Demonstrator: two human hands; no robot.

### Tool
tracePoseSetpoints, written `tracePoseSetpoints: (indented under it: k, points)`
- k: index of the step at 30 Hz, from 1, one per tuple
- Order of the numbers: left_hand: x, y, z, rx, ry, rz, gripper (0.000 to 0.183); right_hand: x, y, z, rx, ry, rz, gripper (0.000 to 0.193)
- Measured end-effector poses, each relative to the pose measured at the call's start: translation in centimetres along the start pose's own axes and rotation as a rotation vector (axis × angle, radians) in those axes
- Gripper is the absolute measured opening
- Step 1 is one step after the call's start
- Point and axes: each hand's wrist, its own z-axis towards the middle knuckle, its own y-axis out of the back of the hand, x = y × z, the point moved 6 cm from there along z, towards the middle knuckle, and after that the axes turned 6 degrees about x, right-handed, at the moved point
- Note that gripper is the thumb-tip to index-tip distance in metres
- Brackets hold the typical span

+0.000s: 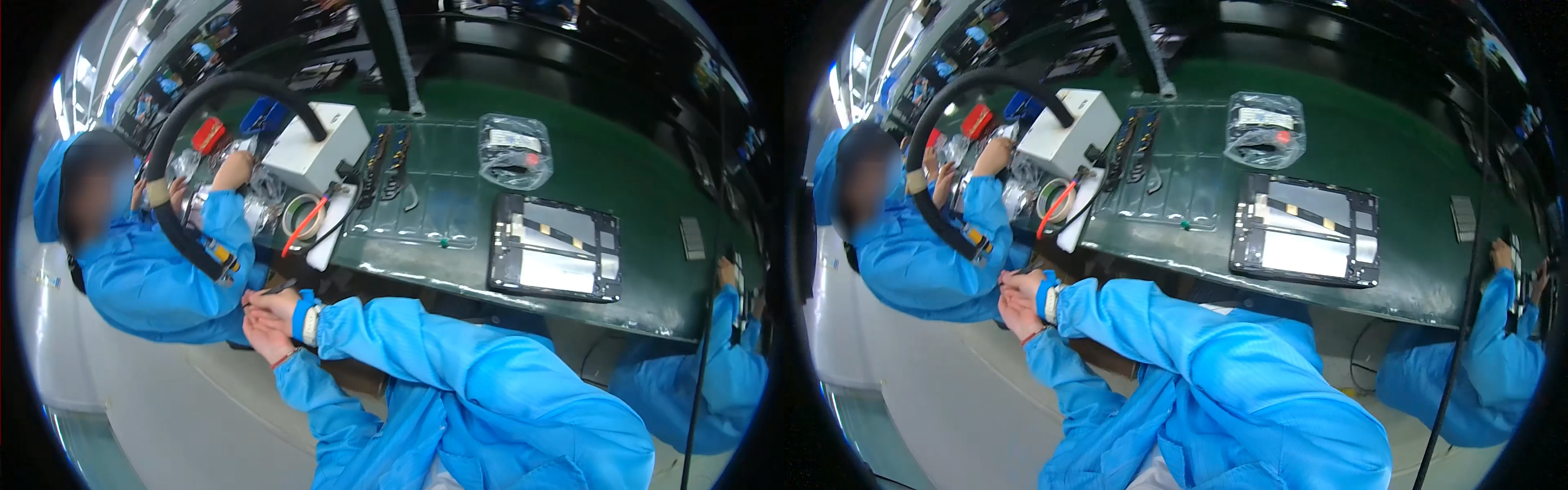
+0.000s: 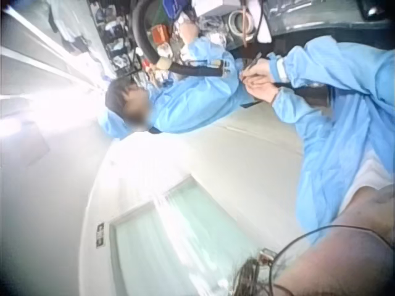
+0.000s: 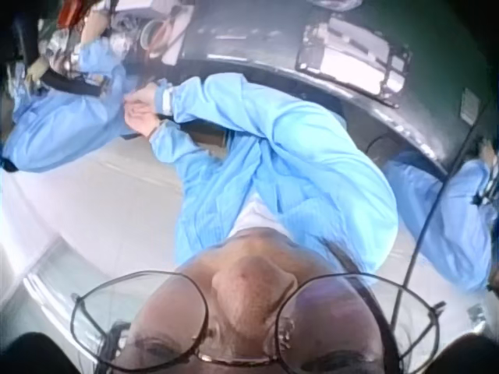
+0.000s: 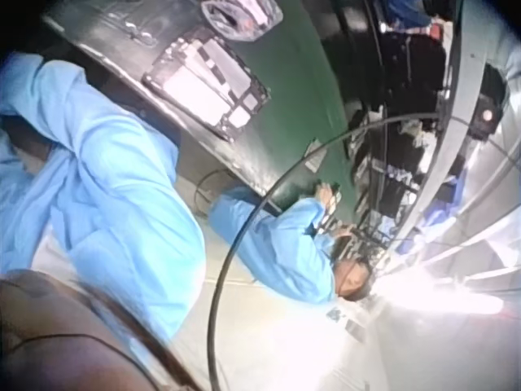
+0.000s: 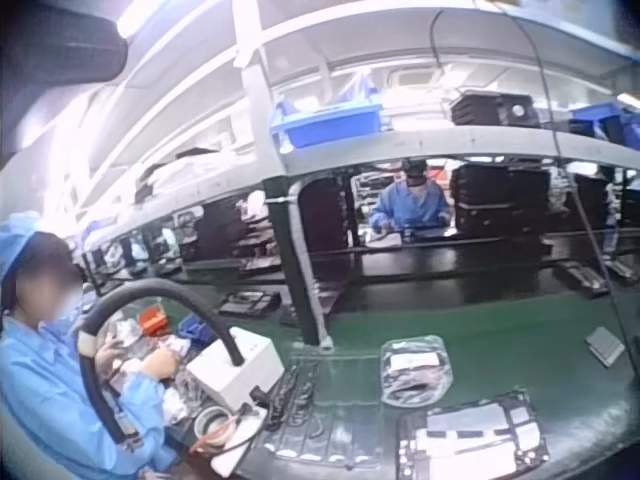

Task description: Assembling a tablet device, installing batteries and internal boards into the frame.

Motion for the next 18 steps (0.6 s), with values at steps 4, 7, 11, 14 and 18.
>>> tracePoseSetpoints:
  k: [4, 7, 11, 14, 18]
  points:
    - [1.3, -1.0, 0.3, 0.016, 0.070, 0.004, 0.036, 1.3, -0.8, -0.1, -0.039, 0.347, -0.069, 0.009]
    - [1.7, -1.9, -0.3, 0.048, 0.122, 0.004, 0.036, 1.6, -2.8, -1.9, -0.039, 0.534, 0.137, 0.009]
    - [4.2, -4.2, -0.9, 0.076, 0.134, 0.066, 0.036, 0.8, 2.2, 3.9, -0.029, 0.353, -0.123, 0.012]
    - [4.5, -4.1, -1.1, 0.019, 0.088, 0.103, 0.036, 4.0, 2.1, -1.9, -0.014, 0.261, -0.217, 0.016]
    - [6.9, -7.2, -6.3, 0.387, 0.096, 0.100, 0.036, 10.0, 0.2, -16.8, 0.096, 0.420, -0.190, 0.023]
